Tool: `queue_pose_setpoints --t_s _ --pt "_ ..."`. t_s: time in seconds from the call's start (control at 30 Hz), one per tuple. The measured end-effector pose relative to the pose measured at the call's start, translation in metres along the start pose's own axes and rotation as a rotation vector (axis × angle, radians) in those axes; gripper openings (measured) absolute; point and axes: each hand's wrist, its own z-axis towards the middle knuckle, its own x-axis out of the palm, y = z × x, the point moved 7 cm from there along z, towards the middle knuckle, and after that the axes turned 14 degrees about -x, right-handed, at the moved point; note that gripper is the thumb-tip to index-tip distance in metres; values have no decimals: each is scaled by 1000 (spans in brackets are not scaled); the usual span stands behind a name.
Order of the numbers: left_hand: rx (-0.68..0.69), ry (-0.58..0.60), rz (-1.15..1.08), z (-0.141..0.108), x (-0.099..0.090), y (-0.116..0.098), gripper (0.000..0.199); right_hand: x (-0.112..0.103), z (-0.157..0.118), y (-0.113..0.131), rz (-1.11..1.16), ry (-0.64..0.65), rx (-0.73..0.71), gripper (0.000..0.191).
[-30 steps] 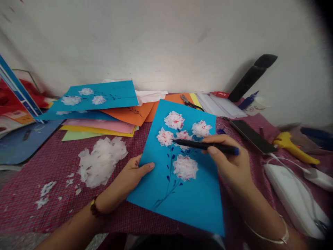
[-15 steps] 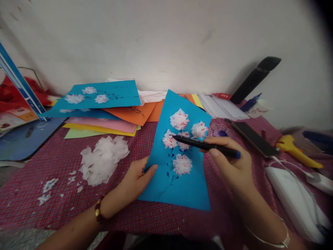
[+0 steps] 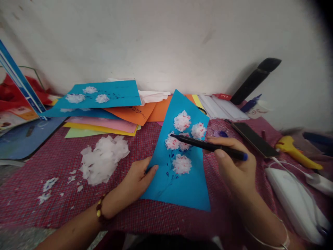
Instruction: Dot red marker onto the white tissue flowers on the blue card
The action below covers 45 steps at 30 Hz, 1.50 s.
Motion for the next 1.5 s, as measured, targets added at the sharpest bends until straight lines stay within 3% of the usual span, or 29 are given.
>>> queue_pose_setpoints --t_s 0.6,0.77,0.87,0.97,1.07,1.3,1.5 --pt "2 -31 42 -1 -1 2 33 -7 -1 -8 -5 -70 13 15" --pt "-7 -42 3 0 -2 4 33 -5 1 -12 -30 -9 34 14" --pt "-96 52 -182 1 1 7 28 -6 2 -12 -37 -3 32 13" --pt "-296 238 -490 0 10 15 31 -5 1 -12 -35 14 38 13" --pt "-503 317 -693 -3 16 24 42 -4 1 -13 -48 27 55 13" --pt "-654 159 -819 0 8 28 49 -27 10 -13 34 -219 48 13" --pt "-631 15 -786 2 -3 26 46 -25 9 -15 -91 -143 57 9"
